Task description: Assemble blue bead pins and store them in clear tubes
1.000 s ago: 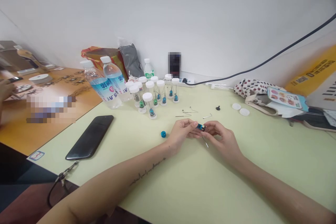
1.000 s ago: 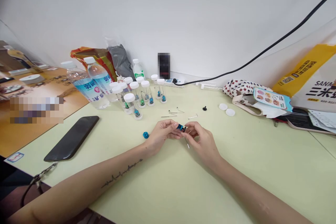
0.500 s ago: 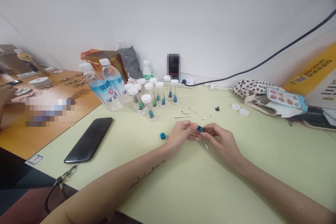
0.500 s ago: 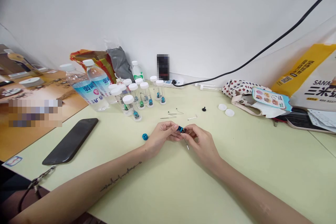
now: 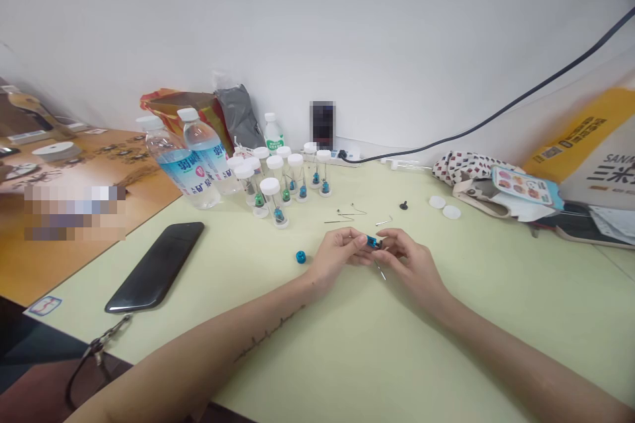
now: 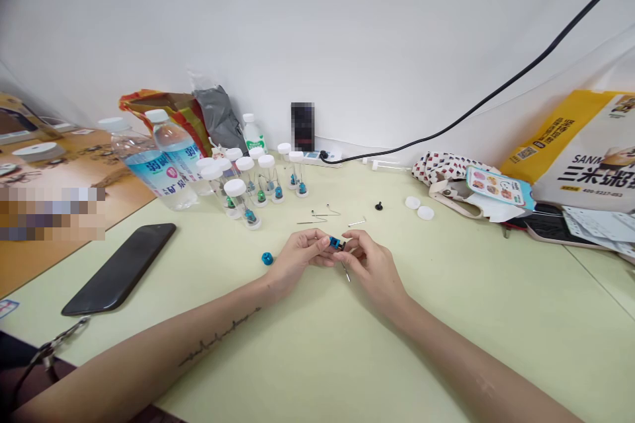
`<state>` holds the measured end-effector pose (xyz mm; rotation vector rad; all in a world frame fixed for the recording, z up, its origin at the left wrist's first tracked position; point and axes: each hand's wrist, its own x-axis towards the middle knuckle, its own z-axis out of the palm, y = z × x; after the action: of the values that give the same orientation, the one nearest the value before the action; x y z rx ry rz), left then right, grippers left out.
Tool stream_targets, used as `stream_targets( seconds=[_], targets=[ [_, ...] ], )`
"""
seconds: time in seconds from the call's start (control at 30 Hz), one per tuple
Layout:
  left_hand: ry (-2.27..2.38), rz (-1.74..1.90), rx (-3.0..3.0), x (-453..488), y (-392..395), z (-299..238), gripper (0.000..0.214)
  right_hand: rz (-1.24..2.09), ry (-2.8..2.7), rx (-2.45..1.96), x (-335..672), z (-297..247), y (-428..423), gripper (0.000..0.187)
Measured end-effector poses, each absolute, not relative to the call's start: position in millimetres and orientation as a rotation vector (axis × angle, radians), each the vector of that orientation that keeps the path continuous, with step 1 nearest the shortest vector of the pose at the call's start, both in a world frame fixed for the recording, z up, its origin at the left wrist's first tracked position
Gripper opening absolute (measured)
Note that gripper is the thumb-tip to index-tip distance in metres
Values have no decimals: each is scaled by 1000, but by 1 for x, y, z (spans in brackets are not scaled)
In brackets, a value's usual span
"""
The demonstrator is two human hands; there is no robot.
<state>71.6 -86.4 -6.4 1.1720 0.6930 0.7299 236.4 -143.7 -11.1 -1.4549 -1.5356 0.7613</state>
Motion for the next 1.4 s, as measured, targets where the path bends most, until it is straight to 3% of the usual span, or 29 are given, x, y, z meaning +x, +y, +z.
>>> stream_targets(
  seconds=[0.2,1.4],
  targets=[
    [689,736,1158,72,-85,-8,32,706,-1523,-1446,237,-11,-145,18],
    [676,757,1130,72,-81,-10,33,736,-1557,-1429,237,-11,-145,23]
  ],
)
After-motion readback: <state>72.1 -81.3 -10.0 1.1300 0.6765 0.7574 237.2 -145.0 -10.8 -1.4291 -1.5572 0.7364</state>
